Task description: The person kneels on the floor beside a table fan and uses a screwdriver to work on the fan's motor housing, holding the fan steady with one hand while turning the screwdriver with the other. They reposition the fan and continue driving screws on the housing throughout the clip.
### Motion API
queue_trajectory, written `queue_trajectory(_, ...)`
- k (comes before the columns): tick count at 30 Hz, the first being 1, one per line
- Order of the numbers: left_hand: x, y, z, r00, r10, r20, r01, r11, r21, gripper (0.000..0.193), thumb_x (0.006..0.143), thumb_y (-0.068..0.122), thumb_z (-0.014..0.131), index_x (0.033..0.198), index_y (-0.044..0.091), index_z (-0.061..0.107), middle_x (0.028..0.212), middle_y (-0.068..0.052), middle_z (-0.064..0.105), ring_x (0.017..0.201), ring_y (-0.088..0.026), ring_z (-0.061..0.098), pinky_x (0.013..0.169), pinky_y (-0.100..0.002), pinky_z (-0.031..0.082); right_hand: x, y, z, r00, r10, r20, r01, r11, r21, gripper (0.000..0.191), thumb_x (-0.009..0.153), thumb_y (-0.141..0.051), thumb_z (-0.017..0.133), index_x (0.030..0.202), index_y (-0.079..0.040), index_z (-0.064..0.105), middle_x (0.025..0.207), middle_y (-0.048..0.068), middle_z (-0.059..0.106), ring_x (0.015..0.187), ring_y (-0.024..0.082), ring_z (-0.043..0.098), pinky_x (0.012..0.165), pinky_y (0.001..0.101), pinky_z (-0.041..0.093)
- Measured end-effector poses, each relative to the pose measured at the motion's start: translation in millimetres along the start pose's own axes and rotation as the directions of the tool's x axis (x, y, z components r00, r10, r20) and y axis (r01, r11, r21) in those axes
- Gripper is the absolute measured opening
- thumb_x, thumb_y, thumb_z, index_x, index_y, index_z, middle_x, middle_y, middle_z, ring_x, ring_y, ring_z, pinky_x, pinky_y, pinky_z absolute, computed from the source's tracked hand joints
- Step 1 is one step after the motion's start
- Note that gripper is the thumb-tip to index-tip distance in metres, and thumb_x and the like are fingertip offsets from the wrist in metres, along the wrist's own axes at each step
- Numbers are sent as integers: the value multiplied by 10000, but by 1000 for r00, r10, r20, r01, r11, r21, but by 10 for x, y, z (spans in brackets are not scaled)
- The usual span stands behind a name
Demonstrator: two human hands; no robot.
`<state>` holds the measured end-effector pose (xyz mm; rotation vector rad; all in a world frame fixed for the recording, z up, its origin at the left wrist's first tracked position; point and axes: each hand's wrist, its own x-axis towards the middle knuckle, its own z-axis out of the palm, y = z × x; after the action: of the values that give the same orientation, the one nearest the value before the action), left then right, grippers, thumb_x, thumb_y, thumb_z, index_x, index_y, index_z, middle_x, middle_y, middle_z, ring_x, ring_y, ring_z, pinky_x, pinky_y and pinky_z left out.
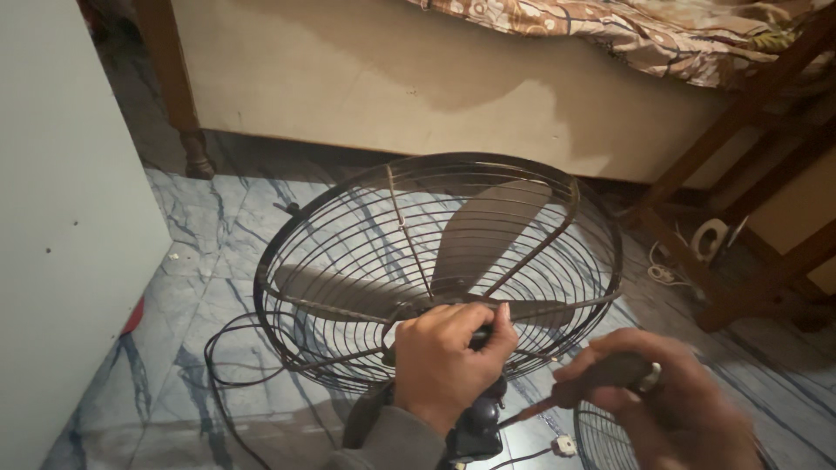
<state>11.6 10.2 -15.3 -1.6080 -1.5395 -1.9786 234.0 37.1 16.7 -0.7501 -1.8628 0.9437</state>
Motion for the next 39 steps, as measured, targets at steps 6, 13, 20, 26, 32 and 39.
queue_trajectory(6,1,12,5,1000,-26,12,26,1000,-11,257,873,187,779,669,109,644,608,-20,665,507,-212,647,457,-353,479,-22,-84,-44,999,-14,-48,12,1000,-27,375,892,119,645,1260,59,608,1036,228,709,1050,331,786,908,481,622)
queue_trajectory(13,5,19,-5,1000,-15,8,15,1000,-13,252,859,182,787,668,100,643,609,-34,658,522,-228,648,463,-361,477,10,-59,-4,999,-38,10,39,999,-9,407,887,119,621,1285,50,572,1087,223,703,1096,307,789,939,454,608)
queue_trajectory(20,8,27,-13,994,-84,73,87,995,-44,248,866,184,786,671,94,662,600,-27,671,494,-208,656,447,-352,485,81,-93,24,996,48,75,-42,996,-76,403,881,88,615,1277,25,581,1106,201,695,1109,285,744,927,429,604)
queue_trajectory(26,-3,28,-3,1000,-29,13,29,999,-18,248,867,178,777,671,100,646,624,-26,677,538,-220,667,477,-356,492,55,-129,62,997,59,50,-55,995,-84,393,882,122,608,1264,33,592,1108,204,707,1110,277,767,939,421,603)
queue_trajectory(32,4,20,-7,999,-31,25,31,999,-10,255,864,185,784,669,99,645,615,-31,672,514,-219,654,461,-356,485,63,-138,65,997,27,77,-23,998,-54,384,901,104,608,1278,32,597,1120,201,709,1121,270,780,934,419,605)
queue_trajectory(39,5,38,-29,997,-66,51,67,998,-21,271,865,203,781,655,101,643,579,-27,652,483,-213,636,445,-363,471,125,-291,75,993,112,19,-101,946,-307,445,851,-7,710,1291,-16,645,1158,140,698,1120,235,750,839,372,621)
